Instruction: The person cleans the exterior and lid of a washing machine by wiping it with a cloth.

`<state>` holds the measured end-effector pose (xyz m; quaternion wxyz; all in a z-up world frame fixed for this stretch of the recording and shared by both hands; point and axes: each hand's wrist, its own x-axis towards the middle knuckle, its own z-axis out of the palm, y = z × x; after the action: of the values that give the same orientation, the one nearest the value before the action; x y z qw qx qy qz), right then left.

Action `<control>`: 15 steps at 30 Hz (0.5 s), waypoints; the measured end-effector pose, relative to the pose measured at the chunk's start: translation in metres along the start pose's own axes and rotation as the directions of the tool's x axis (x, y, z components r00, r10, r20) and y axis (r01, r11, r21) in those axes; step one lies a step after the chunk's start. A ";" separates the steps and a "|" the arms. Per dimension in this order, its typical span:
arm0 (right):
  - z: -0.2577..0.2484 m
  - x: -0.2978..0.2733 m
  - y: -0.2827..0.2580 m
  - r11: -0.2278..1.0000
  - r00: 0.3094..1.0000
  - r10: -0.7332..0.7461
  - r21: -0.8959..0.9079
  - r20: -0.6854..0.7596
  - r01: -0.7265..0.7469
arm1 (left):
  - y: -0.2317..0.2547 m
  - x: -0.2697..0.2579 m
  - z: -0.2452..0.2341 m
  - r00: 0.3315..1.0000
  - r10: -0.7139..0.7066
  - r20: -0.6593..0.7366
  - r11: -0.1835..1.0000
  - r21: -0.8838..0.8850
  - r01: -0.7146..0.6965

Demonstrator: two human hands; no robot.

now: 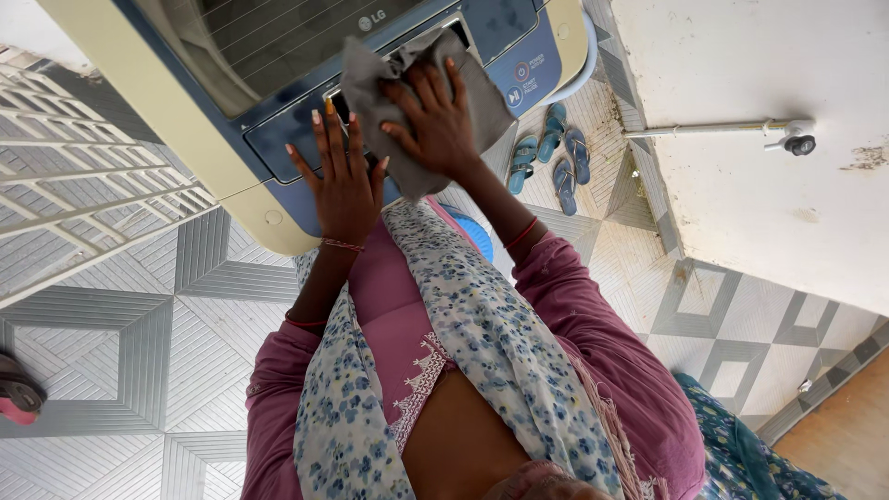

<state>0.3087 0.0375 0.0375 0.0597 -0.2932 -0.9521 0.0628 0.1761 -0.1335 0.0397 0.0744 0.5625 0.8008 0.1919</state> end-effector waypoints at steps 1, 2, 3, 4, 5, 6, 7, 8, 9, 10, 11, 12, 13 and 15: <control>-0.003 0.004 0.016 1.000 1.000 0.008 -0.015 -0.013 -0.008 | 0.002 0.003 -0.001 0.999 -0.022 0.047 0.998 0.053 0.019; -0.006 0.005 0.032 0.999 1.000 0.016 -0.029 -0.027 -0.016 | 0.003 0.003 -0.001 0.999 -0.017 0.049 0.999 0.052 0.014; -0.011 0.005 0.049 0.999 0.999 0.020 -0.029 -0.030 -0.021 | 0.004 0.004 -0.002 0.999 -0.018 0.047 0.998 0.066 0.015; -0.017 0.003 0.065 1.000 1.000 -0.001 0.007 -0.024 0.001 | 0.004 0.004 -0.002 0.999 -0.019 0.046 0.997 0.080 0.015; -0.021 0.001 0.078 0.999 1.000 -0.021 0.043 -0.017 0.022 | 0.005 0.005 -0.002 0.999 -0.012 0.047 0.997 0.081 0.009; -0.023 0.001 0.088 0.999 1.000 -0.015 0.043 -0.020 0.016 | 0.005 0.005 0.000 0.999 -0.012 0.037 0.995 0.102 0.008; -0.025 0.000 0.096 0.999 0.997 0.020 0.030 -0.076 -0.018 | 0.005 0.005 0.000 1.000 -0.013 0.027 0.992 0.122 0.010; -0.025 0.000 0.105 0.998 0.990 0.054 0.018 -0.133 -0.052 | 0.005 0.005 0.001 1.000 -0.008 0.030 0.992 0.122 0.004; -0.025 0.002 0.114 0.998 0.989 0.058 0.017 -0.134 -0.056 | 0.005 0.005 0.002 1.000 -0.005 0.029 0.991 0.136 0.001; -0.023 0.006 0.125 0.994 0.988 0.106 -0.004 -0.115 -0.107 | 0.004 0.005 0.002 1.000 -0.001 0.029 0.989 0.150 -0.003; -0.021 0.010 0.138 0.987 0.984 0.153 -0.027 -0.096 -0.157 | 0.005 0.006 0.003 1.000 0.003 0.028 0.989 0.147 -0.007; -0.017 0.017 0.154 0.987 0.983 0.156 -0.031 -0.097 -0.160 | 0.004 0.006 0.003 1.000 0.002 0.029 0.987 0.163 -0.006; -0.011 0.024 0.171 0.980 0.976 0.179 -0.061 -0.124 -0.187 | 0.004 0.005 0.003 0.999 -0.002 0.032 0.984 0.179 -0.004; 0.006 0.028 0.204 0.937 0.937 0.347 -0.039 -0.030 -0.348 | 0.003 0.005 0.004 0.999 -0.002 0.038 0.987 0.160 -0.004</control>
<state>0.3979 0.2204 0.0024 0.0519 -0.4586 -0.8858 0.0485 0.1782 -0.1273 0.0378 0.0441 0.5705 0.8118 0.1163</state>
